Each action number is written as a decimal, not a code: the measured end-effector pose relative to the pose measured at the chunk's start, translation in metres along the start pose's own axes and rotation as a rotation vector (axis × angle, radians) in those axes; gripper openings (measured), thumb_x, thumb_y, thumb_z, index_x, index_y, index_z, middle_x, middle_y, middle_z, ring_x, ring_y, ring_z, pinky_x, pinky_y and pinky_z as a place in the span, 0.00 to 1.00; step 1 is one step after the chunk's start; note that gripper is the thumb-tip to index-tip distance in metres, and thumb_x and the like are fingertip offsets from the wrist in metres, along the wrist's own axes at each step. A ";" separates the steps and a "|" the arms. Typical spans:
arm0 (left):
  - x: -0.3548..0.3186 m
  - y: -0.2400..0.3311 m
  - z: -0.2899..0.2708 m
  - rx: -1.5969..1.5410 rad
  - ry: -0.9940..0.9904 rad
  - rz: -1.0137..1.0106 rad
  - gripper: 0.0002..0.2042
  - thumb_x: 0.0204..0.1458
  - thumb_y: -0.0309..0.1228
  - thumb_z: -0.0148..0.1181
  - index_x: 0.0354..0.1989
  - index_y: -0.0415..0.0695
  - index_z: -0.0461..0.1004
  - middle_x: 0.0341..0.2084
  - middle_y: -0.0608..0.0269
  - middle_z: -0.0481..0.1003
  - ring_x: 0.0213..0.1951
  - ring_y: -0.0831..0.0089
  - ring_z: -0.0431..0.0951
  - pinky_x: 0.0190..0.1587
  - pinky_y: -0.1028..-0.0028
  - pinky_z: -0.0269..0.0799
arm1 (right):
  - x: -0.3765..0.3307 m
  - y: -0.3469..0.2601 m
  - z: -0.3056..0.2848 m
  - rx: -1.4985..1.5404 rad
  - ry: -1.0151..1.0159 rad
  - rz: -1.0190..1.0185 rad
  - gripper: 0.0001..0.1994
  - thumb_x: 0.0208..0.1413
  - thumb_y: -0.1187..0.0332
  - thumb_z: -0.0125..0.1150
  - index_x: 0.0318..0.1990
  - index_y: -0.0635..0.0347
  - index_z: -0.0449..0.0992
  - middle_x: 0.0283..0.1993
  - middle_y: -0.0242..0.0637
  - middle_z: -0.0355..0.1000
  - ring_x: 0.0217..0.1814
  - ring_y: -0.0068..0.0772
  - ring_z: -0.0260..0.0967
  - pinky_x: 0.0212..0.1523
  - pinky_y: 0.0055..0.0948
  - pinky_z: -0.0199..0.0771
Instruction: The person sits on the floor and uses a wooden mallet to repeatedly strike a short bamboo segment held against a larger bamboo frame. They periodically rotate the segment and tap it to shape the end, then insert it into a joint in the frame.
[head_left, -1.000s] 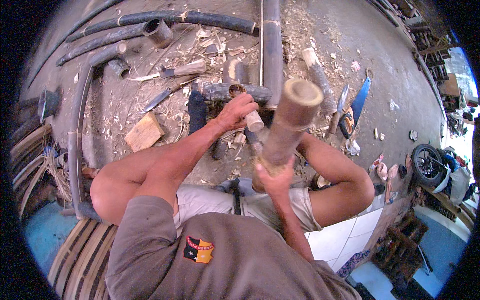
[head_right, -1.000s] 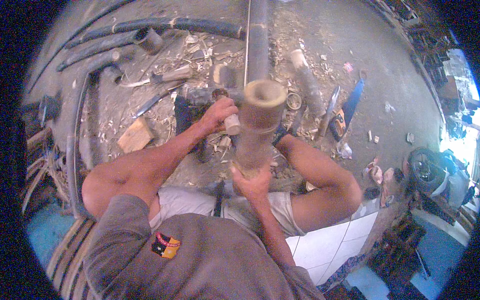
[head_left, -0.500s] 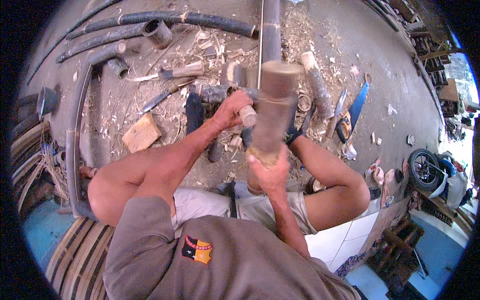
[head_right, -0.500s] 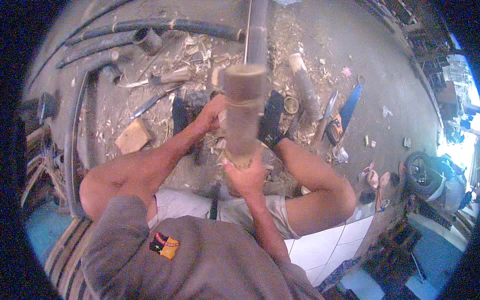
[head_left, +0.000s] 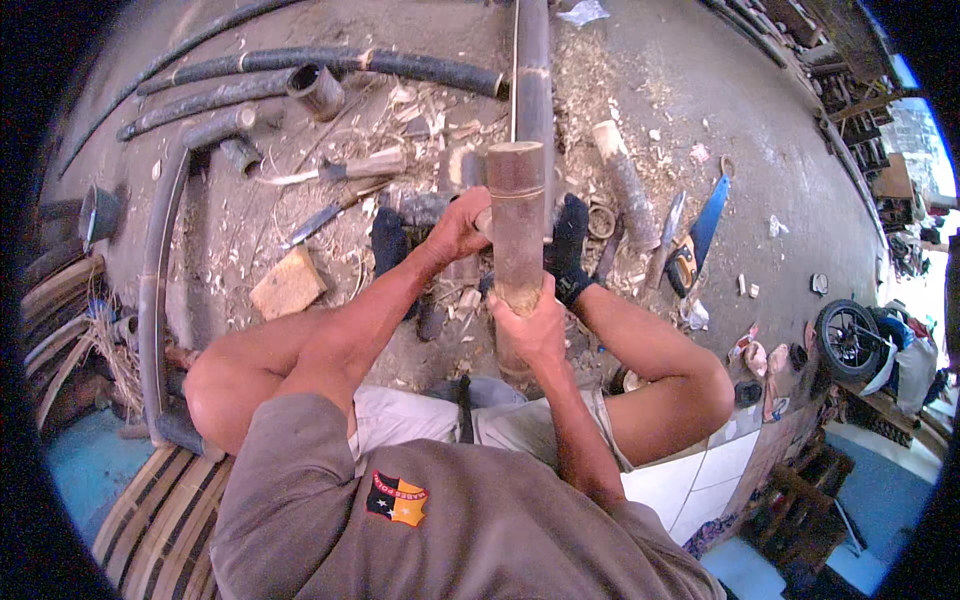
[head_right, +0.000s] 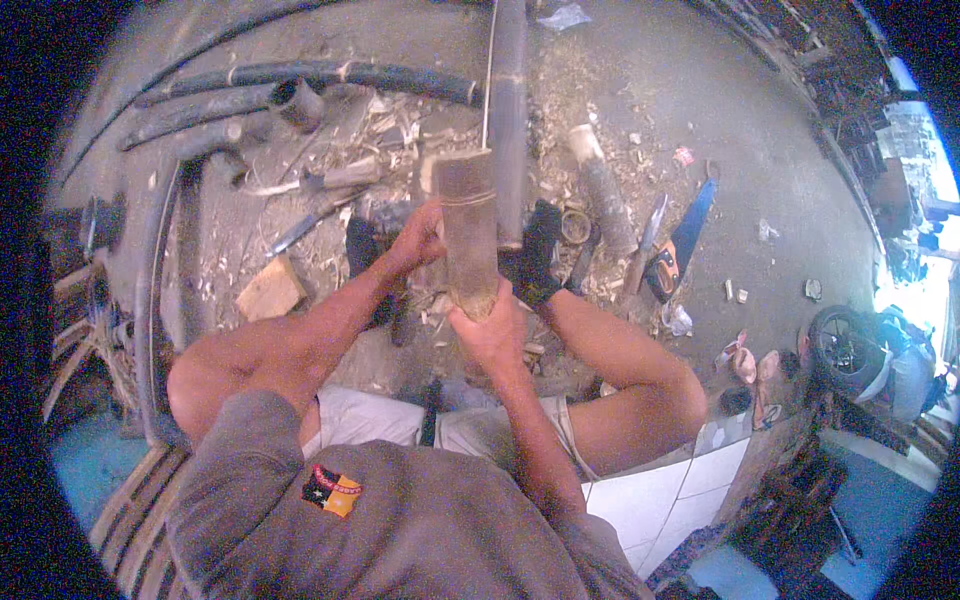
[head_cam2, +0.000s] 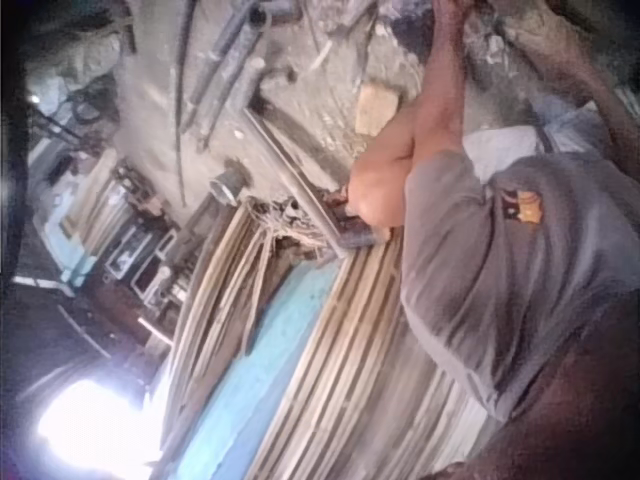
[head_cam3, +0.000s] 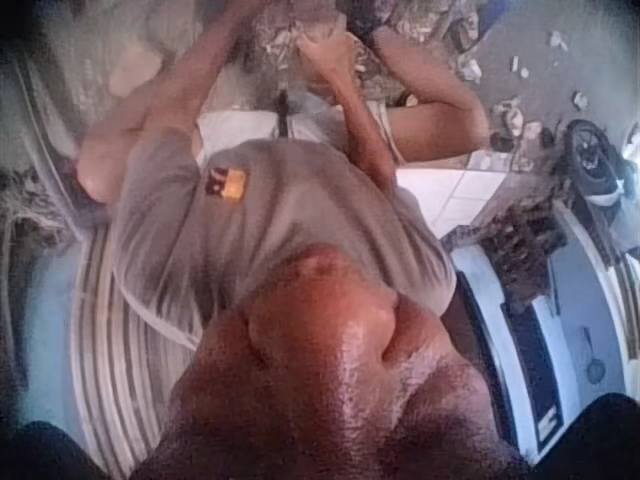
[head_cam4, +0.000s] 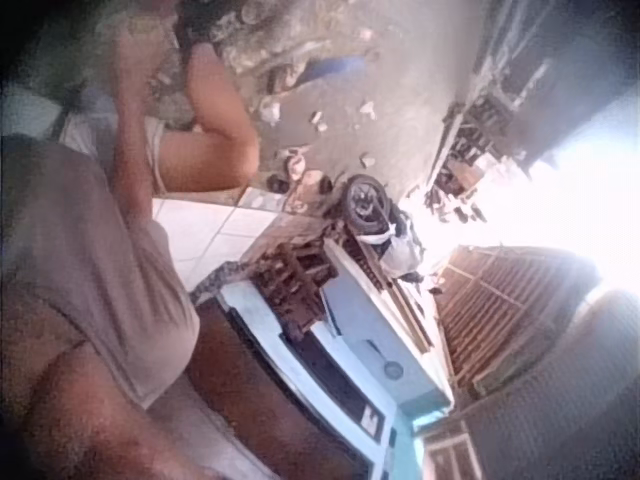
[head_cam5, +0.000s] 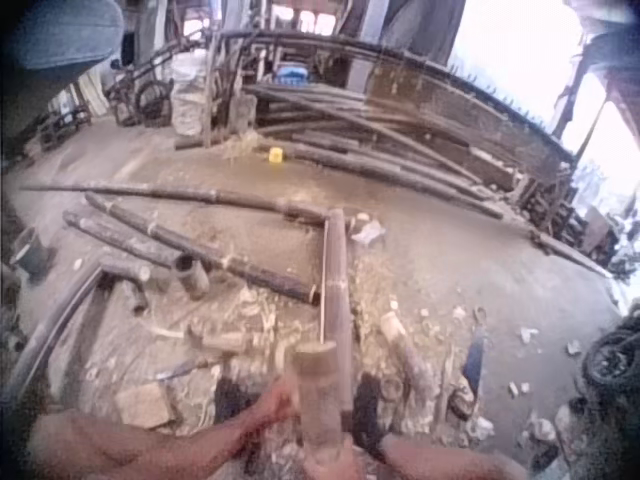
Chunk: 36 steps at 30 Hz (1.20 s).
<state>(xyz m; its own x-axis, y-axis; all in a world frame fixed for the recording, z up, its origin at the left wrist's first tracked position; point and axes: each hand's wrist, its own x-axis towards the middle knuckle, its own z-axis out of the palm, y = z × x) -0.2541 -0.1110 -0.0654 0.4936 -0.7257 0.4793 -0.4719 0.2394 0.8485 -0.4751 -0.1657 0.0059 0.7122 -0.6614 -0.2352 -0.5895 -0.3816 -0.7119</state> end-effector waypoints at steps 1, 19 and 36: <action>0.012 0.005 -0.006 0.009 -0.009 0.022 0.12 0.48 0.30 0.72 0.38 0.43 0.76 0.34 0.60 0.75 0.38 0.62 0.77 0.45 0.64 0.73 | 0.014 -0.018 -0.008 0.045 0.051 -0.057 0.31 0.50 0.61 0.75 0.57 0.66 0.68 0.45 0.54 0.80 0.46 0.48 0.81 0.50 0.42 0.78; -0.061 0.000 0.043 0.257 0.120 -0.060 0.23 0.39 0.27 0.72 0.46 0.44 0.73 0.39 0.53 0.73 0.45 0.49 0.74 0.52 0.56 0.70 | -0.044 0.037 -0.039 0.849 0.108 0.243 0.41 0.54 0.65 0.70 0.73 0.64 0.55 0.63 0.44 0.68 0.62 0.39 0.68 0.64 0.36 0.69; -0.031 -0.013 0.009 0.247 -0.355 0.169 0.18 0.37 0.33 0.70 0.36 0.46 0.69 0.32 0.56 0.69 0.39 0.50 0.71 0.43 0.57 0.67 | -0.080 0.013 -0.047 0.410 0.063 0.004 0.44 0.51 0.67 0.71 0.73 0.67 0.53 0.62 0.44 0.68 0.62 0.38 0.68 0.67 0.38 0.65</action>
<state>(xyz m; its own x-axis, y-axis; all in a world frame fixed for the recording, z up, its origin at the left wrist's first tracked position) -0.2694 -0.0977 -0.0935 0.1343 -0.8759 0.4634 -0.7058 0.2437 0.6652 -0.5576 -0.1480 0.0465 0.6780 -0.7055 -0.2065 -0.3825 -0.0986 -0.9187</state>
